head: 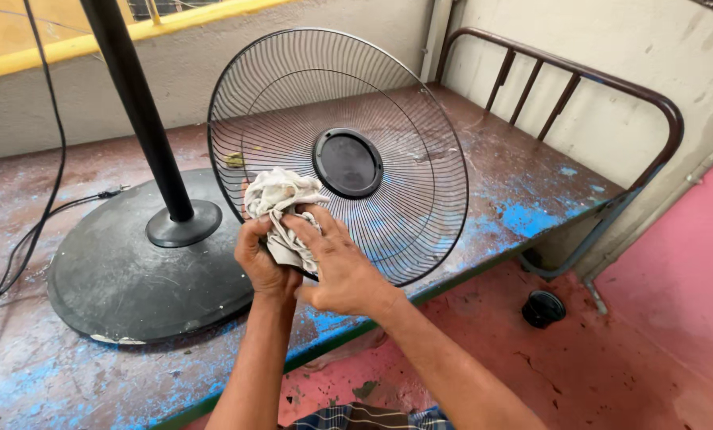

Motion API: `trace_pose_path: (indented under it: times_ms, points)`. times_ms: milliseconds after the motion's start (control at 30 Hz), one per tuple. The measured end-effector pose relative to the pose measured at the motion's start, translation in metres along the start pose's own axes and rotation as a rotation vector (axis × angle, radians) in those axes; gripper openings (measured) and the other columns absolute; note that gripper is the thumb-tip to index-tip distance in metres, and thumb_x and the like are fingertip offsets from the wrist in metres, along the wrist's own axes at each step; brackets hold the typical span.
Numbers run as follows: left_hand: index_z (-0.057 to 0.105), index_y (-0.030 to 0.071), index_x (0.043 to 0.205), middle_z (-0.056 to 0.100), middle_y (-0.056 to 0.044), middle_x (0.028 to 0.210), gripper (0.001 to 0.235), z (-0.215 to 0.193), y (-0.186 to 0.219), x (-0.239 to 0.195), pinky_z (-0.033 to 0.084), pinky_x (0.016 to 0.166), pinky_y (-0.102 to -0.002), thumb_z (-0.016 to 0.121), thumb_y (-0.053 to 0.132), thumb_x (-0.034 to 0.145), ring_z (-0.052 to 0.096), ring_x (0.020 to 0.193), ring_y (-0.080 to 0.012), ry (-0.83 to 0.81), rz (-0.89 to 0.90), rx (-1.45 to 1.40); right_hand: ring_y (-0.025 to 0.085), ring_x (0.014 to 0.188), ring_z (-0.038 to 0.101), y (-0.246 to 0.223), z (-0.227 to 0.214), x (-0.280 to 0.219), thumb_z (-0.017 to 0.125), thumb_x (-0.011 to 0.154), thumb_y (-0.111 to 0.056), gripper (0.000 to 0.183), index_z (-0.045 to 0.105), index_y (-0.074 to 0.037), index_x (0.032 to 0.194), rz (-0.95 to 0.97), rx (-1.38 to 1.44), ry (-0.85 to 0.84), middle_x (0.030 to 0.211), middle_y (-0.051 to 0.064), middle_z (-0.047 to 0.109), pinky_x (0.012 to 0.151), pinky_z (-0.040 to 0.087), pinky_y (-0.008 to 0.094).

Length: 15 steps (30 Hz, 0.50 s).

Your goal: The person wipes the metal cage of a standing fan with a white cloth. They rotate the cage and wipe different sections, including the center hub and outer rim, while holding the cage with the other hand.

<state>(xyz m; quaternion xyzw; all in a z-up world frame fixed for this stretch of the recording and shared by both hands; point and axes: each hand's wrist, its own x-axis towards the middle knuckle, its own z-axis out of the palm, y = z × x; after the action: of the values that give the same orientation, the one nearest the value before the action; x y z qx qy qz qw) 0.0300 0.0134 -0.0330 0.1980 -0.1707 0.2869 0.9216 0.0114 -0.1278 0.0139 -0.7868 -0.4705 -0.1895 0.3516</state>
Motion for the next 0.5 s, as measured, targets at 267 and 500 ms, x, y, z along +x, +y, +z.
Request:
trace_pose_path:
  times_ms: [267, 500]
  points:
    - [0.042, 0.0, 0.155, 0.06, -0.02, 0.14, 0.066, -0.025, -0.005, 0.007, 0.048, 0.114, -0.046, 0.062, 0.032, 0.101, 0.06, 0.128, -0.0337, -0.053, -0.079, -0.06, 0.042, 0.115, 0.055, 0.006, 0.009, -0.017, 0.064, 0.07, 0.002, 0.062, 0.066, -0.015, 0.129, -0.096, -0.073, 0.164, 0.131, 0.017, 0.057, 0.098, 0.05, 0.05]
    - [0.042, 0.014, 0.149, 0.049, -0.026, 0.149, 0.087, -0.017, 0.039, 0.011, 0.042, 0.109, -0.066, 0.068, 0.059, 0.078, 0.049, 0.137, -0.0513, 0.003, -0.388, -0.003, 0.034, 0.1, 0.057, 0.054, -0.056, -0.028, 0.06, 0.072, 0.003, 0.052, 0.072, -0.018, 0.117, -0.427, -0.274, -0.179, 0.12, 0.011, 0.061, 0.079, 0.054, 0.041]
